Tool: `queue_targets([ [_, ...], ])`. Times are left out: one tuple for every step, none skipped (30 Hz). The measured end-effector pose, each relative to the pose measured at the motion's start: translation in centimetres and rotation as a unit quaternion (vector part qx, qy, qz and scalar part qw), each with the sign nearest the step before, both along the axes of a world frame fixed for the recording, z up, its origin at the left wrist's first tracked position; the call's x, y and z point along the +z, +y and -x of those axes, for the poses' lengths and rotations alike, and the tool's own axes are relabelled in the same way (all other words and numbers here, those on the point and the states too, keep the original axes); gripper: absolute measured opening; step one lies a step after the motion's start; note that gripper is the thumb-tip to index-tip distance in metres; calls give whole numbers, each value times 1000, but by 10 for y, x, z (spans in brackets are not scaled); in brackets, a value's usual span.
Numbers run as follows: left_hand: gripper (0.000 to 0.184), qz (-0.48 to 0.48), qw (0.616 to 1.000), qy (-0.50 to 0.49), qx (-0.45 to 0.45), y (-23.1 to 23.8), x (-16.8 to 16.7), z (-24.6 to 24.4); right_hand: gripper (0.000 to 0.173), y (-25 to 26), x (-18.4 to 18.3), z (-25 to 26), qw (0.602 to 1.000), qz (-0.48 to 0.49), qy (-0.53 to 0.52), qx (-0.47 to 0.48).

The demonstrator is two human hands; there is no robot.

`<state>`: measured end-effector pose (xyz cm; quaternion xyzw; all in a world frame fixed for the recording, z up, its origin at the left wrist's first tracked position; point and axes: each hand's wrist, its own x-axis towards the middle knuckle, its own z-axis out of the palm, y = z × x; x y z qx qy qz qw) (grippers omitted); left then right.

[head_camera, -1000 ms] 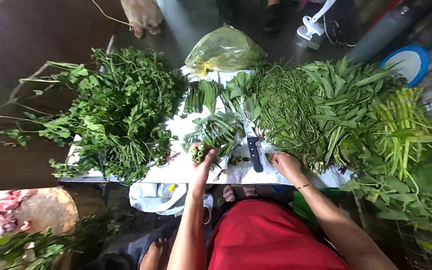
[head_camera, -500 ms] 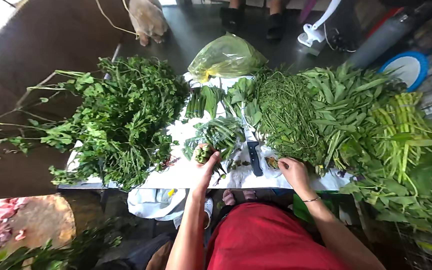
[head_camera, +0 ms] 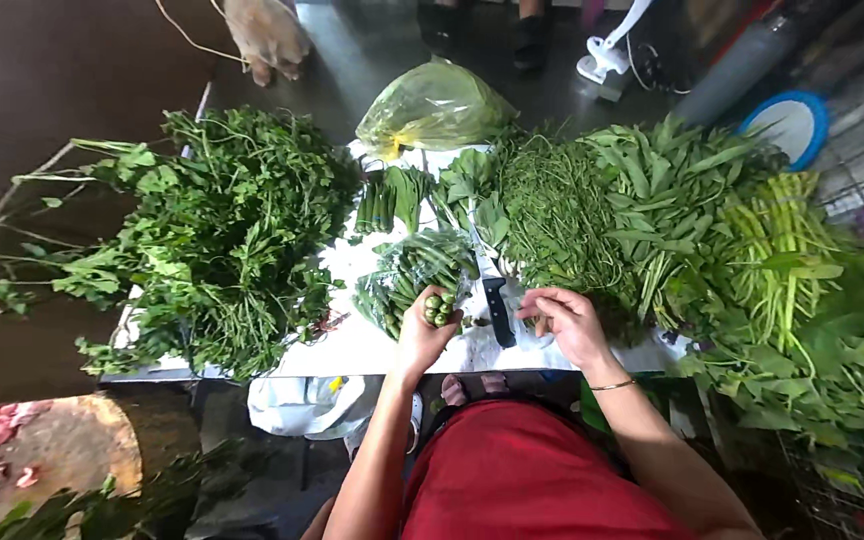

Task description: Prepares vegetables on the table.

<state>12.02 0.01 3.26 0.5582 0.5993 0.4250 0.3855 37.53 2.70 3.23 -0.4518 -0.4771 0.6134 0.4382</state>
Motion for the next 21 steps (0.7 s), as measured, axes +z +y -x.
queue_targets([
  [27, 9, 1000, 8, -7, 1, 4, -2, 23, 0, 12, 13, 998, -54, -25, 31],
  [27, 15, 1000, 9, -14, 1, 7, -3, 20, 0, 20, 26, 988, -129, -66, 55],
  [28, 18, 1000, 5, -23, 1, 9, -4, 19, 0, 25, 39, 967, -215, -111, 72],
  [28, 15, 999, -1, -32, 2, 11, -5, 18, 1, 28, 50, 939, -296, -156, 84],
  [29, 10, 999, -7, -40, 2, 12, -5, 19, 3, 30, 61, 908, -359, -196, 89],
  [29, 5, 999, -12, -45, 1, 13, -5, 20, 5, 30, 69, 881, -404, -229, 90],
  [28, 5, 999, -15, -46, 1, 14, -5, 21, 6, 30, 75, 861, -431, -254, 90],
  [28, 10, 999, -22, -43, 0, 16, -4, 21, 7, 30, 79, 850, -445, -267, 90],
  [27, 16, 999, -28, -41, 0, 17, -4, 20, 9, 31, 82, 845, -452, -271, 90],
  [27, 23, 998, -33, -39, -1, 19, -3, 20, 10, 31, 83, 846, -453, -267, 92],
  [26, 29, 998, -40, -38, -2, 21, -1, 19, 12, 31, 84, 850, -448, -258, 98],
  [26, 32, 998, -51, -35, -3, 21, 0, 18, 13, 31, 84, 856, -440, -248, 106],
  [27, 33, 997, -63, -33, -4, 20, 1, 17, 15, 31, 84, 863, -431, -239, 115],
  [28, 34, 996, -74, -30, -4, 19, 1, 17, 17, 32, 84, 868, -423, -230, 122],
  [28, 34, 996, -84, -25, -4, 19, 1, 17, 18, 33, 85, 871, -419, -223, 126],
  [28, 35, 995, -91, -21, -5, 19, 1, 17, 19, 34, 85, 873, -418, -217, 127],
  [28, 35, 995, -92, -17, -5, 21, 1, 18, 20, 36, 86, 874, -418, -213, 128],
  [26, 30, 996, -89, -12, -5, 21, 1, 18, 21, 37, 86, 874, -418, -211, 130],
  [25, 20, 996, -83, -6, -4, 21, 0, 18, 21, 38, 86, 874, -416, -208, 137],
  [24, 8, 997, -73, -1, -4, 22, -1, 20, 22, 40, 85, 877, -409, -206, 146],
  [23, -5, 998, -58, 3, -4, 22, -1, 22, 23, 42, 83, 882, -398, -200, 156],
])
